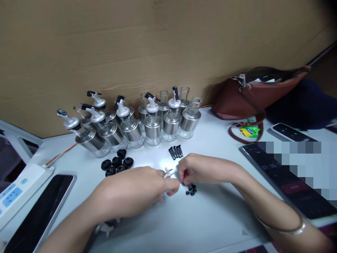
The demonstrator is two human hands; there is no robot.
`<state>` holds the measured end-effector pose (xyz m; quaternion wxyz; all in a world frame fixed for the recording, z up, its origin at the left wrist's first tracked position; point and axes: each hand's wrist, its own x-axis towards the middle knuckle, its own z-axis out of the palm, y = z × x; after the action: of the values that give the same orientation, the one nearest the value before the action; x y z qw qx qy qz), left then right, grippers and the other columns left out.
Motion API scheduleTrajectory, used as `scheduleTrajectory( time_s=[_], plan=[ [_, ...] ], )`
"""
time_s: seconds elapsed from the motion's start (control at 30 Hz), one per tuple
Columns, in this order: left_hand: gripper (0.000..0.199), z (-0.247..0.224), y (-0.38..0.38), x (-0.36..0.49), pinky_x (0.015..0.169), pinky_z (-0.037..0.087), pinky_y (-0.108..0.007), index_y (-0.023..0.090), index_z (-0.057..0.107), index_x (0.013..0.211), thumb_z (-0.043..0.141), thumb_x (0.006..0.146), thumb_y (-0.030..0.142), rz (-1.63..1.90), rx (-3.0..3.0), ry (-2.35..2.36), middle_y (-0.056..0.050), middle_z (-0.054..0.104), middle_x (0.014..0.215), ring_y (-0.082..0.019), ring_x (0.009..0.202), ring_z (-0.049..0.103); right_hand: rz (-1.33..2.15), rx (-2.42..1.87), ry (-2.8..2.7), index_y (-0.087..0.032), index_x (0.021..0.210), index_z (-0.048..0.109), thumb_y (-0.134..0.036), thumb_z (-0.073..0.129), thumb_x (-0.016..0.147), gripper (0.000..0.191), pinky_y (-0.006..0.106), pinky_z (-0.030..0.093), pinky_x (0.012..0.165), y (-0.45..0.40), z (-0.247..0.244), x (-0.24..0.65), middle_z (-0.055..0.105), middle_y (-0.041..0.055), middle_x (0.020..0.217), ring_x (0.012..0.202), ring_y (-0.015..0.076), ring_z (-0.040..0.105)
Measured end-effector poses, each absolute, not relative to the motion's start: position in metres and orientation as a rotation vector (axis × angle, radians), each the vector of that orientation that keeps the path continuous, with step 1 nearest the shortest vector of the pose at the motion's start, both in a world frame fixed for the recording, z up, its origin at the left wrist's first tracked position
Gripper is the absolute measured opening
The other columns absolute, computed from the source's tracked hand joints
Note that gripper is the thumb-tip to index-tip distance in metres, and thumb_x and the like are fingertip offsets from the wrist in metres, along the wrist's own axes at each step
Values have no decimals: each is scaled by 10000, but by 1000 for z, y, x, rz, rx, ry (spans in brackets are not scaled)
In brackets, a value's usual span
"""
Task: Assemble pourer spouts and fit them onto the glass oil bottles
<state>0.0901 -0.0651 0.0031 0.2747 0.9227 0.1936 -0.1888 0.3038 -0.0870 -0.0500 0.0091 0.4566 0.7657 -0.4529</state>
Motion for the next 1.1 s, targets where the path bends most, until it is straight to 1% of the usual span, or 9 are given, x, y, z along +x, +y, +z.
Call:
scheduleTrajectory(
  time_s=[0.13, 0.2, 0.4, 0.57, 0.77, 0.83, 0.93, 1.0, 1.1],
  plan=[
    [182, 4, -66, 89, 503, 231, -244, 224, 560, 895, 393, 861, 158, -518, 2544, 541, -1, 556, 762, -135, 578, 428, -1420, 1475, 2434, -116, 835, 739, -43, 569, 760, 200, 217, 425, 612, -90, -52, 298, 677, 29, 718, 629, 118, 567],
    [185, 4, -66, 89, 498, 231, -242, 222, 559, 895, 396, 851, 148, -494, 2544, 527, 6, 544, 745, -132, 570, 417, -1438, 1478, 2455, -117, 844, 743, -65, 576, 784, 185, 219, 423, 612, -92, -54, 294, 685, 33, 726, 627, 117, 565],
    [242, 1, -64, 92, 537, 284, -232, 239, 574, 957, 402, 839, 117, -464, 2489, 481, 3, 590, 793, -140, 632, 484, -1458, 1461, 2529, -107, 830, 733, -79, 600, 813, 138, 203, 382, 559, -96, -58, 285, 657, 18, 686, 571, 95, 521],
    [200, -3, -65, 92, 559, 311, -240, 226, 561, 922, 406, 847, 125, -464, 2478, 547, -14, 609, 816, -158, 665, 529, -1456, 1458, 2644, -97, 828, 695, -38, 573, 837, 136, 214, 400, 627, -98, -58, 287, 672, 37, 755, 656, 113, 562],
    [198, 1, -65, 91, 531, 308, -223, 223, 540, 870, 411, 840, 76, -517, 2491, 530, 3, 595, 779, -141, 634, 519, -1473, 1601, 2826, -130, 875, 631, -143, 535, 912, 103, 215, 403, 630, -98, -56, 289, 643, 12, 760, 660, 116, 543],
    [220, 2, -61, 90, 543, 324, -223, 225, 550, 894, 418, 832, 61, -532, 2485, 544, -1, 607, 806, -146, 657, 536, -1402, 1640, 2891, -135, 867, 632, -138, 536, 909, 105, 231, 418, 661, -98, -57, 289, 647, 25, 797, 696, 128, 557],
    [251, 2, -54, 86, 601, 371, -228, 227, 568, 933, 408, 853, 52, -486, 2454, 565, -5, 618, 836, -150, 701, 561, -1309, 1544, 2919, -135, 899, 657, -120, 550, 900, 109, 265, 445, 732, -99, -61, 286, 650, 48, 847, 785, 157, 586],
    [253, 2, -49, 83, 645, 391, -234, 226, 572, 953, 410, 866, 52, -438, 2444, 581, -6, 617, 847, -151, 734, 570, -1248, 1442, 2956, -146, 996, 674, -132, 581, 892, 140, 303, 454, 809, -102, -64, 281, 658, 67, 916, 880, 184, 597],
    [263, 3, -47, 80, 654, 387, -237, 226, 574, 961, 405, 878, 43, -408, 2467, 581, -3, 614, 853, -149, 750, 573, -1055, 1334, 3040, -185, 1129, 661, -175, 614, 890, 244, 364, 431, 896, -110, -70, 270, 654, 88, 1076, 1010, 226, 573]
  ],
)
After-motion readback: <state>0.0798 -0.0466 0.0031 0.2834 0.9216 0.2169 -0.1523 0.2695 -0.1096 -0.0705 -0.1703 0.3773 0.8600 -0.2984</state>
